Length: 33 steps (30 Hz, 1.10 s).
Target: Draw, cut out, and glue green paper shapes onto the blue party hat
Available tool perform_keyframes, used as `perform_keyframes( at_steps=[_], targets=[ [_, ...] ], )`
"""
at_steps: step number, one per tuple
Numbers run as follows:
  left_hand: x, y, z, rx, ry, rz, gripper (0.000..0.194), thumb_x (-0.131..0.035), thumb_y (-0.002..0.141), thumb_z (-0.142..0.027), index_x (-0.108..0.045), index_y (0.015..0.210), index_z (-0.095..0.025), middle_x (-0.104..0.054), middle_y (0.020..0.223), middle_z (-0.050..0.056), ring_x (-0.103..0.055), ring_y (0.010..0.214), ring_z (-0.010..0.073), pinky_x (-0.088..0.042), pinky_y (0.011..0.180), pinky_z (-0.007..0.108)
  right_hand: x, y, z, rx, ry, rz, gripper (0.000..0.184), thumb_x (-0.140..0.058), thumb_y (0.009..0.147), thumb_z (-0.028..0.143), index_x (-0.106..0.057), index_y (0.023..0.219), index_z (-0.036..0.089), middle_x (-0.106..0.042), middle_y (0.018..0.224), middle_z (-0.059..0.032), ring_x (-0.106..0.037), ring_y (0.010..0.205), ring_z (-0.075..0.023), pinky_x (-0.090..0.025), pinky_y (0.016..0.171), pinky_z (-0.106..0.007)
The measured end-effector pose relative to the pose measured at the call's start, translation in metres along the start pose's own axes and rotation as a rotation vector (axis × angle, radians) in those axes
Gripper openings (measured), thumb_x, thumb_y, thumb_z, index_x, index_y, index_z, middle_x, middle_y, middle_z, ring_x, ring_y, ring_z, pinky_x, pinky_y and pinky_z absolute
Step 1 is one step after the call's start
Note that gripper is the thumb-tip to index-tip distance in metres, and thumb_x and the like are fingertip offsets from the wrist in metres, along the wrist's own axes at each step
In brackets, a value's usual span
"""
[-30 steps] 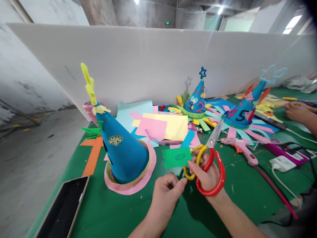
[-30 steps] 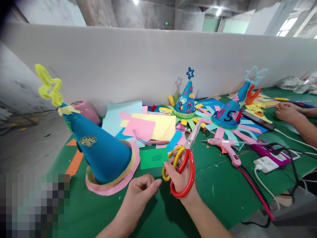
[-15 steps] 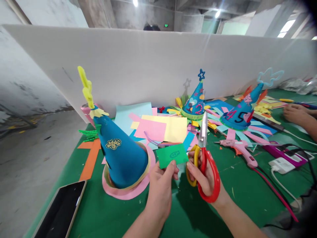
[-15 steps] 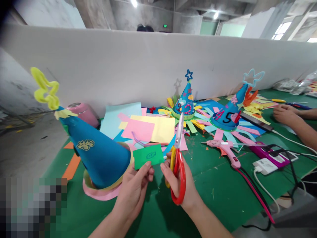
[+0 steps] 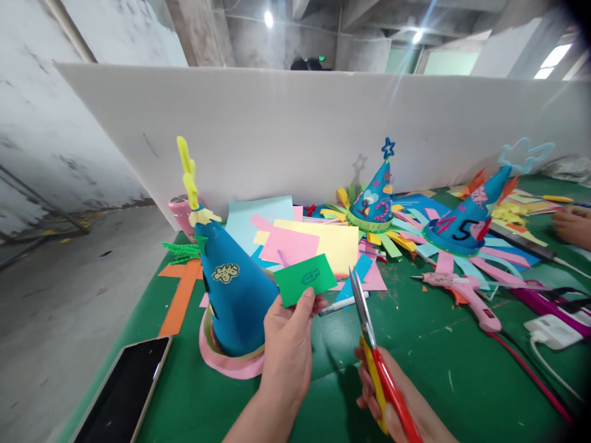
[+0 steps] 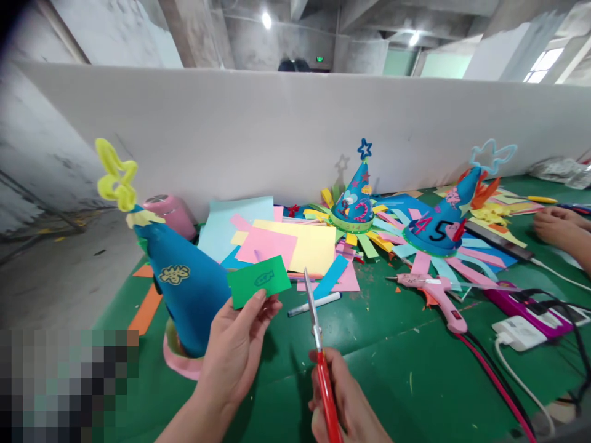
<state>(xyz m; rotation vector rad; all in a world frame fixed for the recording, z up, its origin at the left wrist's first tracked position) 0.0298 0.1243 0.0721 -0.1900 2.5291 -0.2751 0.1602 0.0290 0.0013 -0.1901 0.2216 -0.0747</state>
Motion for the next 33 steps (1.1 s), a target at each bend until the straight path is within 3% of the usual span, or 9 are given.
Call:
perform_keyframes(
  at_steps=[4,9,15,21,33],
  targets=[
    [0.0,0.0,-0.003,-0.021,0.019,0.003,0.021,-0.072,0.058,-0.022,-0.061,0.074,-0.014,-0.065,0.067,0.001,-0.06,0.062,0.0138,-0.048,0.069,0.029,0.002,-0.004,-0.034,-0.21,0.098,-0.007,0.033,-0.051,0.074,0.056,-0.06,0.089,0.029,-0.051,0.059,0.0033,-0.052,0.045,-0.0117,-0.047,0.054,-0.028],
    [-0.001,0.0,-0.003,-0.064,0.051,0.051,0.021,-0.07,0.064,-0.022,-0.063,0.081,-0.014,-0.068,0.076,0.003,-0.061,0.07,0.0149,-0.047,0.073,0.03,-0.004,-0.005,-0.054,-0.314,0.143,0.038,0.03,-0.048,0.076,0.055,-0.06,0.08,0.028,-0.047,0.053,0.0058,-0.048,0.039,-0.0091,-0.043,0.048,-0.025],
    [-0.005,-0.004,0.005,-0.064,0.073,0.13,0.017,-0.066,0.07,-0.022,-0.064,0.085,-0.015,-0.068,0.082,0.003,-0.06,0.075,0.015,-0.048,0.074,0.028,-0.016,0.005,-0.052,-0.284,0.296,0.0,0.037,-0.055,0.069,0.06,-0.058,0.082,0.025,-0.044,0.054,0.0069,-0.037,0.036,-0.0052,-0.033,0.039,-0.02],
    [-0.006,-0.008,0.011,-0.054,0.086,0.154,0.014,-0.066,0.071,-0.021,-0.064,0.082,-0.015,-0.067,0.082,0.003,-0.059,0.074,0.014,-0.047,0.074,0.026,-0.032,0.007,-0.046,-0.289,0.356,0.106,0.039,-0.066,0.062,0.054,-0.054,0.088,0.027,-0.04,0.054,0.0093,-0.025,0.034,-0.0039,-0.023,0.032,-0.017],
    [-0.009,-0.012,0.011,-0.055,0.047,0.143,0.014,-0.066,0.071,-0.02,-0.063,0.085,-0.016,-0.067,0.082,0.001,-0.06,0.081,0.014,-0.047,0.078,0.025,-0.027,0.006,-0.052,-0.48,0.549,-0.028,0.042,-0.067,0.06,0.054,-0.058,0.079,0.018,-0.049,0.05,0.0066,-0.045,0.04,-0.0061,-0.031,0.037,-0.016]
  ],
)
Point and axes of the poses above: each hand's wrist, its own y-axis towards the middle knuckle, its own x-axis out of the back of the hand, z = x × y, the point moved 8 cm from there along y, towards the middle knuckle
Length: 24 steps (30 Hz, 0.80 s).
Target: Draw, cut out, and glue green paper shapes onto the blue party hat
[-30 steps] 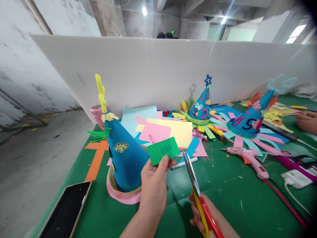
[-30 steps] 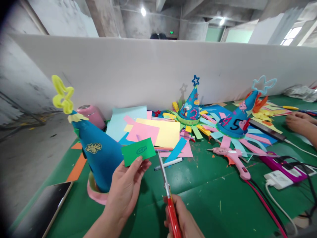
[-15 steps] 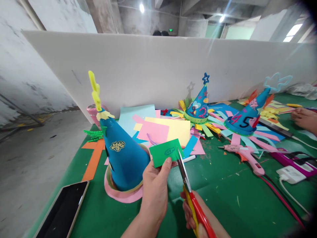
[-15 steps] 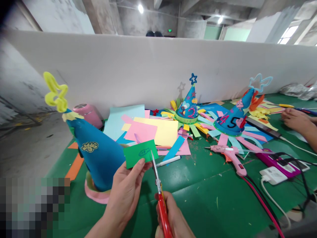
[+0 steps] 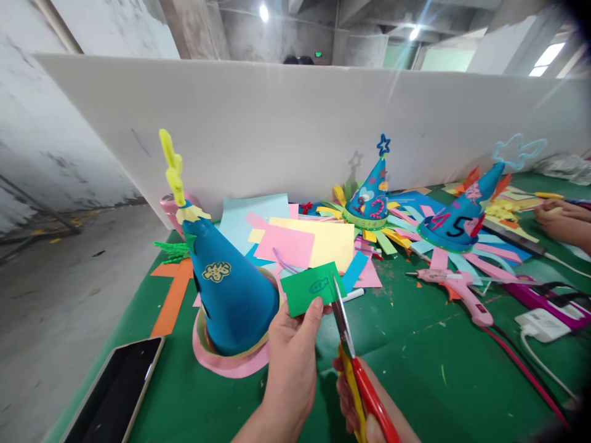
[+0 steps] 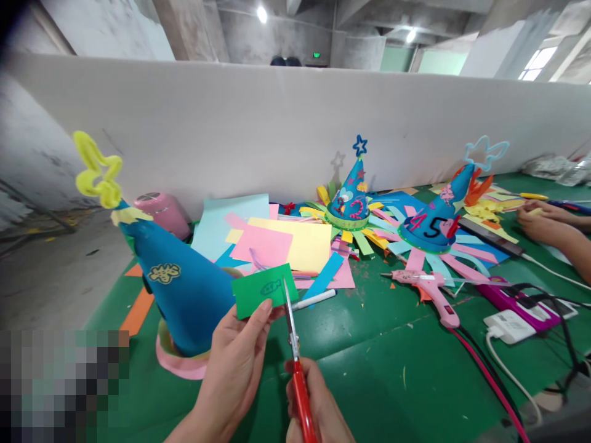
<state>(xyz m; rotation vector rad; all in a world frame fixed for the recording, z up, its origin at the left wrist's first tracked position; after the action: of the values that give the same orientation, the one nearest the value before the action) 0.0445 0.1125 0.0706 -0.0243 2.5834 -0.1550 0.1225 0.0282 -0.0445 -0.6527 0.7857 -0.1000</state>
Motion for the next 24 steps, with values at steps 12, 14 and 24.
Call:
perform_keyframes(
  at_steps=[12,14,24],
  targets=[
    [0.0,0.001,0.003,0.019,0.051,0.032,0.014,-0.065,0.072,-0.021,-0.063,0.083,-0.014,-0.068,0.084,0.004,-0.059,0.077,0.0142,-0.046,0.077,0.028,-0.005,-0.008,0.001,-0.037,0.025,-0.004,0.054,-0.075,0.041,0.057,-0.057,0.073,0.018,-0.052,0.047,0.0058,-0.039,0.034,-0.0028,-0.025,0.032,-0.013],
    [0.001,0.002,0.004,0.014,0.064,0.036,0.014,-0.065,0.072,-0.022,-0.064,0.083,-0.014,-0.068,0.083,0.004,-0.059,0.078,0.0146,-0.046,0.078,0.029,-0.008,-0.014,0.006,-0.045,0.047,-0.033,0.053,-0.076,0.039,0.056,-0.058,0.069,0.017,-0.052,0.045,0.0057,-0.039,0.035,-0.0025,-0.024,0.033,-0.012],
    [0.0,0.002,0.002,0.016,0.086,0.032,0.012,-0.066,0.07,-0.023,-0.063,0.078,-0.014,-0.067,0.075,0.003,-0.059,0.07,0.0129,-0.046,0.072,0.024,-0.004,-0.007,0.004,0.065,-0.022,-0.074,0.059,-0.079,0.027,0.056,-0.054,0.065,0.018,-0.046,0.044,0.0071,-0.034,0.036,-0.0021,-0.016,0.032,-0.013]
  ],
)
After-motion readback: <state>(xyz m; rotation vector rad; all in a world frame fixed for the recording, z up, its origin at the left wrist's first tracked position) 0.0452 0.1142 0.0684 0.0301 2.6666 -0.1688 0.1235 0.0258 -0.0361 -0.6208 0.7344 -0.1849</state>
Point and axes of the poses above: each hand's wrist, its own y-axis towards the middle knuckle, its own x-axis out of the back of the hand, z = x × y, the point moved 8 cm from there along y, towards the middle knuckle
